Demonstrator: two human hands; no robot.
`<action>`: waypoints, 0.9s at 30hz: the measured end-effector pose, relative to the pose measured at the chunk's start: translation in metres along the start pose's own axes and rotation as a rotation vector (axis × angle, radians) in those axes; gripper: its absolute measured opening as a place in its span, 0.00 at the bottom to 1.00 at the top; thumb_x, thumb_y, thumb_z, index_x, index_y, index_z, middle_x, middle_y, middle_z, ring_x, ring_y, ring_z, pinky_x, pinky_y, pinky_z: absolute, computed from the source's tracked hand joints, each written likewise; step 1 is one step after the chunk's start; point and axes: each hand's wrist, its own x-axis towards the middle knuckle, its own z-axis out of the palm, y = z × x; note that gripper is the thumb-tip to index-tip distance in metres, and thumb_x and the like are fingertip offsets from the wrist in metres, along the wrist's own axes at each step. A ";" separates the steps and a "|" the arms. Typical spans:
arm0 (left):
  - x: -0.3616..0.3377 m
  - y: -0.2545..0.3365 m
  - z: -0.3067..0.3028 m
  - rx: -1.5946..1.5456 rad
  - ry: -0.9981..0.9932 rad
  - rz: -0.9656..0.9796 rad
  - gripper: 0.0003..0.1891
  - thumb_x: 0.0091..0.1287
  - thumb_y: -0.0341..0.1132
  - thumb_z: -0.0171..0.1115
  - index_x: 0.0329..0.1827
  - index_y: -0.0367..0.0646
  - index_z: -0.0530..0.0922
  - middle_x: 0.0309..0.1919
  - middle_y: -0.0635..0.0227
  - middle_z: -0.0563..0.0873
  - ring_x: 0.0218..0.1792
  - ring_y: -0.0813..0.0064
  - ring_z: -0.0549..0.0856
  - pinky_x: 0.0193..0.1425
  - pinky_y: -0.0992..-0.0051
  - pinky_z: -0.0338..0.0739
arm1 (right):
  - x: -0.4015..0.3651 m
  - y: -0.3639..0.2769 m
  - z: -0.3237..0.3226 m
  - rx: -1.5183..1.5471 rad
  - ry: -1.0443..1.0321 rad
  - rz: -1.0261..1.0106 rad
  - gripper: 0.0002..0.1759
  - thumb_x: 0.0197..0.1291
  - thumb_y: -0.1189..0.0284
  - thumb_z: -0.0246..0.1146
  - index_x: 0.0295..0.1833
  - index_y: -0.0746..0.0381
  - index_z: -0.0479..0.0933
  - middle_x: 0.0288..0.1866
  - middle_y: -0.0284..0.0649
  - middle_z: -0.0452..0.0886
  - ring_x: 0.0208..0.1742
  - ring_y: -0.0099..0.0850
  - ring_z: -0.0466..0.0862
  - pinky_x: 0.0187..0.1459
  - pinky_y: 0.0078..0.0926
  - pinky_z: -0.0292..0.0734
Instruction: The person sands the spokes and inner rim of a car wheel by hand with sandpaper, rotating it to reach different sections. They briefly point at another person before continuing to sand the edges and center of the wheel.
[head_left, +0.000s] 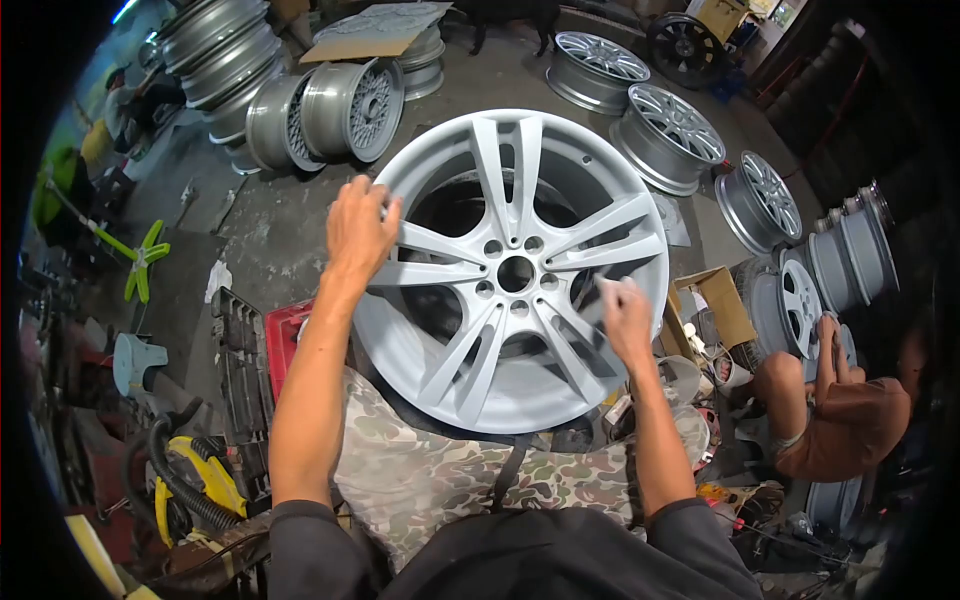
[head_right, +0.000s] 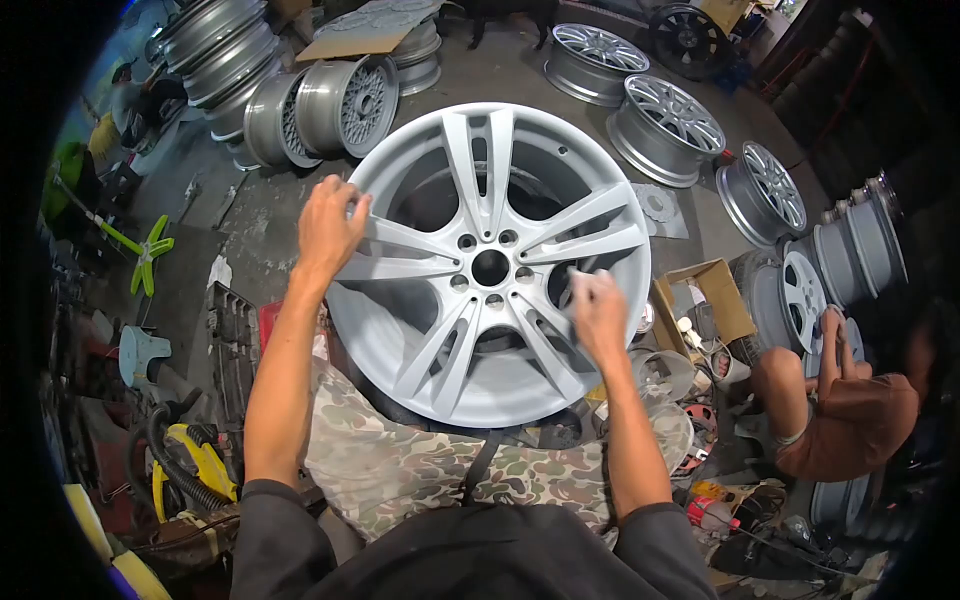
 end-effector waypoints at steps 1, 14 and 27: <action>-0.001 -0.006 -0.004 0.028 0.005 -0.049 0.11 0.69 0.38 0.70 0.39 0.38 0.85 0.44 0.55 0.85 0.48 0.50 0.85 0.53 0.53 0.79 | -0.007 0.016 0.000 0.006 -0.002 0.008 0.15 0.77 0.67 0.60 0.47 0.66 0.88 0.41 0.60 0.82 0.43 0.58 0.83 0.47 0.52 0.75; -0.137 -0.079 0.003 -0.440 -0.628 -0.654 0.34 0.82 0.58 0.55 0.50 0.24 0.79 0.34 0.46 0.87 0.30 0.52 0.93 0.29 0.57 0.91 | -0.030 0.057 0.041 0.102 -0.169 0.195 0.22 0.79 0.56 0.55 0.58 0.60 0.88 0.42 0.62 0.87 0.47 0.61 0.87 0.52 0.51 0.79; -0.130 -0.094 0.041 -0.125 -0.459 -0.722 0.41 0.80 0.66 0.45 0.52 0.29 0.87 0.50 0.30 0.87 0.57 0.33 0.86 0.65 0.43 0.75 | -0.044 0.038 0.050 0.127 -0.096 0.304 0.24 0.77 0.52 0.55 0.50 0.60 0.88 0.45 0.61 0.88 0.52 0.65 0.85 0.54 0.57 0.79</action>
